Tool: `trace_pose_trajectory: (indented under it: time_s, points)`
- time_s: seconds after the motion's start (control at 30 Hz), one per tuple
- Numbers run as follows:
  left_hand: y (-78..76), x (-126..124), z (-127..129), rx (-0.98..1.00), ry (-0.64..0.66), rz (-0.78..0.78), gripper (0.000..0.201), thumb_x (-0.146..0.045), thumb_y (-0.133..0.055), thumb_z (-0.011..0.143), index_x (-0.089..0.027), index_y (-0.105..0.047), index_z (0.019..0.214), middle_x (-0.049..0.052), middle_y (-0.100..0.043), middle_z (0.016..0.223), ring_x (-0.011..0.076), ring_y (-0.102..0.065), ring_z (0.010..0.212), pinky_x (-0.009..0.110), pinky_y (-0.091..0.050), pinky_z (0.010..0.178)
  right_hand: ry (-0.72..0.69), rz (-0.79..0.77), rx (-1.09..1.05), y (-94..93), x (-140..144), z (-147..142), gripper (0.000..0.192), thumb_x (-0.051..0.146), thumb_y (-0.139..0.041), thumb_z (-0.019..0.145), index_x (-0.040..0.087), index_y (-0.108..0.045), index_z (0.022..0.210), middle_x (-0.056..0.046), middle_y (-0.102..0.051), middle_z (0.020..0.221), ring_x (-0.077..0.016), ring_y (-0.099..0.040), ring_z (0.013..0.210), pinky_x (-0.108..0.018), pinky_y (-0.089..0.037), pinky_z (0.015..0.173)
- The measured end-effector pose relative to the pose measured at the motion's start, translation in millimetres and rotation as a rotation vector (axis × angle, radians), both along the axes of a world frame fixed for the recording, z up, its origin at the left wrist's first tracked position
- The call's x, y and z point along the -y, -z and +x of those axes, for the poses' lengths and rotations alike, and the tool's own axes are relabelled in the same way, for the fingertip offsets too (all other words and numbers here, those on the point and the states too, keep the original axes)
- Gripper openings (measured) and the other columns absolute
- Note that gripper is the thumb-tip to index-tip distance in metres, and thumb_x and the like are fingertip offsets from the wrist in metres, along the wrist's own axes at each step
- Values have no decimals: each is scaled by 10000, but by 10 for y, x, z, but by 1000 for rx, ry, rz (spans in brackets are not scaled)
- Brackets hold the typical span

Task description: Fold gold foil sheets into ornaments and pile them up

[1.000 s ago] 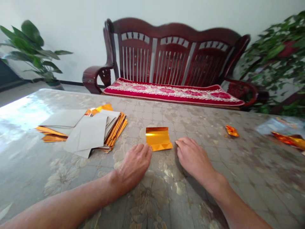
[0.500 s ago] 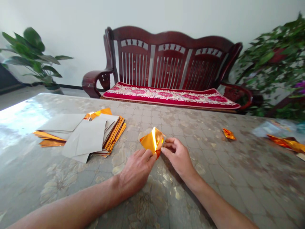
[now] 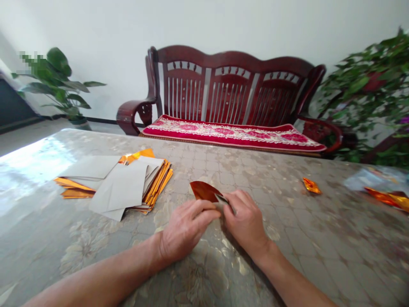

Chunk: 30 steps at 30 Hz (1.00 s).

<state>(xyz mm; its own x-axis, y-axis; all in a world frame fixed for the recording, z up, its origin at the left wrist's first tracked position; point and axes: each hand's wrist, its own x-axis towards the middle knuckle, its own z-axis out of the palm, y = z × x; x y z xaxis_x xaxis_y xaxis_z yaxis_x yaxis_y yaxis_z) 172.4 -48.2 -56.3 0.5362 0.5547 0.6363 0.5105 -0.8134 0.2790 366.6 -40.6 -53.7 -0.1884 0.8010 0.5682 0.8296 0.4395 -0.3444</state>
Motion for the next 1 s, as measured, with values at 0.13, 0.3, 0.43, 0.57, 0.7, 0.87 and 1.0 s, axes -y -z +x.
trace_pose_trajectory:
  time_s: [0.13,0.3,0.43,0.57,0.7,0.87,1.0]
  points:
    - [-64,-10,-30,205,-104,130,232,-177,-584,941,-223,-591,1168,62,-642,1102,153,-629,991,268,-534,860,34,176,325,-146,74,9,269,149,-492,937,195,-708,1089,-69,-622,795,-224,-485,795,-357,-380,742]
    - [-43,-134,-59,130,-96,85,114,-169,-579,939,-199,-638,1031,40,-670,954,143,-633,864,259,-534,780,42,253,470,-172,139,-47,221,200,-523,959,232,-713,1066,-57,-638,785,-221,-449,770,-371,-330,719]
    - [-10,-221,-113,157,-81,49,108,-148,-567,946,-192,-664,928,23,-676,862,126,-630,798,239,-525,740,45,291,464,-165,149,16,172,198,-573,944,264,-722,996,-31,-666,782,-219,-470,785,-373,-328,730]
    - [0,-247,-157,272,-1,125,126,-117,-567,942,-196,-661,973,42,-701,967,130,-649,880,255,-535,797,46,430,368,-219,159,137,182,156,-606,916,292,-722,948,-10,-707,833,-209,-525,867,-354,-362,794]
    - [27,-283,-172,246,-29,70,153,-124,-520,965,-198,-654,974,52,-703,1024,135,-654,927,267,-539,827,-6,414,378,-192,160,185,187,155,-591,930,294,-713,957,-5,-711,846,-204,-538,899,-351,-364,812]
    - [56,-307,-171,-65,-115,-7,130,-224,-552,969,-208,-669,915,26,-706,972,171,-623,925,314,-499,847,-75,216,464,-7,107,178,121,207,-582,951,237,-695,918,-29,-655,779,-216,-515,871,-355,-357,789]
    - [88,-310,-141,-266,-112,-31,185,-246,-517,987,-212,-672,892,18,-686,899,172,-588,872,305,-466,797,-93,146,417,74,62,175,151,183,-578,949,239,-702,885,-28,-633,762,-206,-504,826,-340,-353,753]
